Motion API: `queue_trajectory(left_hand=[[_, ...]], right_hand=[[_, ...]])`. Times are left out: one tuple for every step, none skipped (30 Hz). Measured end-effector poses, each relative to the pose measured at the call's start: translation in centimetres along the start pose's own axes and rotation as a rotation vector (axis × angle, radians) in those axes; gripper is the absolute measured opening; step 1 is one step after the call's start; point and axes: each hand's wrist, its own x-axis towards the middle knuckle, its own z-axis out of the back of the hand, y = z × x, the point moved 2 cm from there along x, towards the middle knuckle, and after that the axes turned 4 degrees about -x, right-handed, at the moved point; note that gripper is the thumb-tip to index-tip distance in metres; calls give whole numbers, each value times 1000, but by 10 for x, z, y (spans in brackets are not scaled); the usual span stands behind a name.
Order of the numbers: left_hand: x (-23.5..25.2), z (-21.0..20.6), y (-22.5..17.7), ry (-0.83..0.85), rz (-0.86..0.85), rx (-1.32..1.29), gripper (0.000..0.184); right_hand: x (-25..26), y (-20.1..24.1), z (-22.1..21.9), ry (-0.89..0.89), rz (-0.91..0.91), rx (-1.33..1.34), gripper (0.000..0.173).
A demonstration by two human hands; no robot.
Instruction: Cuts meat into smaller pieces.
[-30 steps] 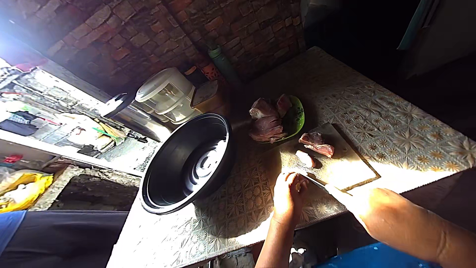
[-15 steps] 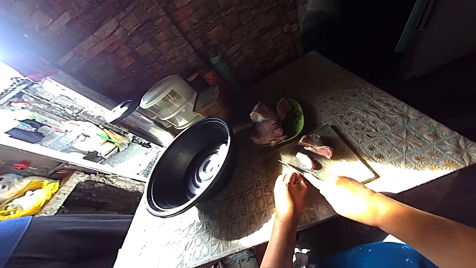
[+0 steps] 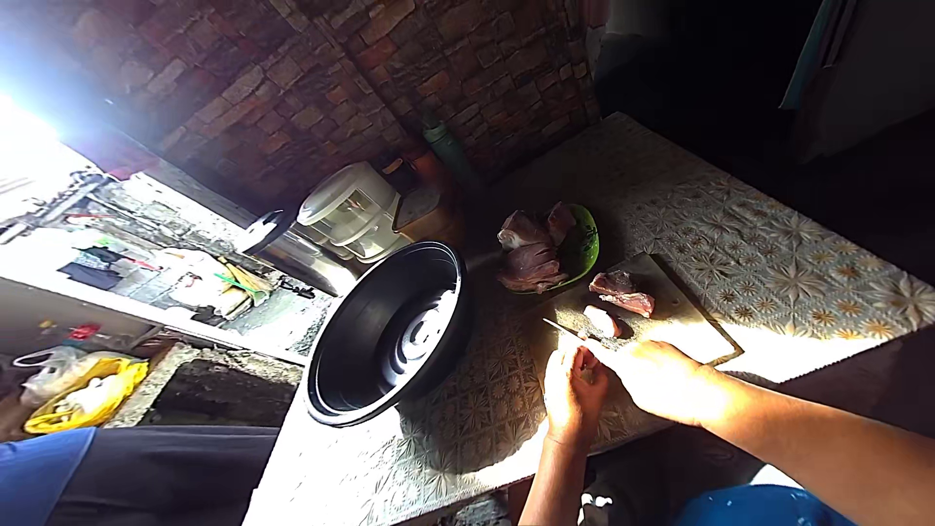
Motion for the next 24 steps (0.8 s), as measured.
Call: queue_trajectory(left_hand=[[-1, 3, 2, -42, 13, -3, 11], [-1, 8, 4, -76, 42, -20, 10], [0, 14, 8, -109, 82, -49, 10], [0, 20, 13, -131, 132, -82, 12], [1, 27, 17, -135, 196, -127, 16], [2, 33, 19, -126, 264, -179, 19], [4, 37, 20, -107, 319, -229, 22], [5, 39, 20, -83, 363, -293, 23], [6, 38, 17, -64, 404, -382, 24], [8, 37, 13, -52, 450, -503, 22], [11, 36, 6, -37, 519, -671, 19], [12, 34, 0, -23, 615, -860, 18], [14, 32, -6, -17, 733, -1041, 21], [16, 29, -12, -16, 850, -1201, 26], [16, 26, -16, 1, 945, -1356, 34], [16, 24, -19, 48, 987, -1492, 43], [15, 22, -20, 108, 977, -1613, 50], [15, 22, -20, 152, 962, -1704, 53], [14, 21, -20, 175, 967, -1753, 53], [14, 22, -20, 175, 999, -1759, 53], [14, 22, -20, 146, 1057, -1717, 53], [14, 24, -18, 119, 1109, -1669, 55], [14, 26, -15, 96, 1136, -1633, 54], [16, 32, -11, 57, 1132, -1590, 50]], right_hand=[[-4, 0, -2, 4, 4, -11, 67], [-10, -2, -4, 8, 5, -28, 68], [-16, -5, -7, -7, 13, -41, 68], [-21, -11, -13, -32, 25, -47, 66], [-26, -18, -20, -92, 45, -36, 60], [-29, -25, -27, -188, 70, -13, 52], [-30, -32, -34, -313, 105, 11, 45], [-31, -37, -40, -438, 146, 49, 46], [-31, -42, -45, -580, 200, 93, 48], [-28, -46, -49, -699, 244, 169, 47], [-27, -48, -49, -762, 280, 276, 42], [-26, -50, -49, -778, 309, 395, 38], [-28, -50, -46, -748, 342, 512, 38], [-30, -49, -44, -681, 358, 638, 36], [-31, -47, -42, -604, 365, 766, 33], [-31, -44, -41, -508, 359, 880, 29], [-32, -44, -40, -400, 328, 971, 26], [-31, -44, -41, -312, 287, 1036, 21], [-30, -46, -43, -261, 252, 1072, 16], [-30, -48, -44, -245, 226, 1080, 14], [-32, -51, -45, -251, 197, 1071, 19], [-34, -55, -46, -277, 165, 1053, 22], [-36, -60, -47, -320, 144, 1035, 23], [-40, -66, -49, -387, 131, 1009, 24]])
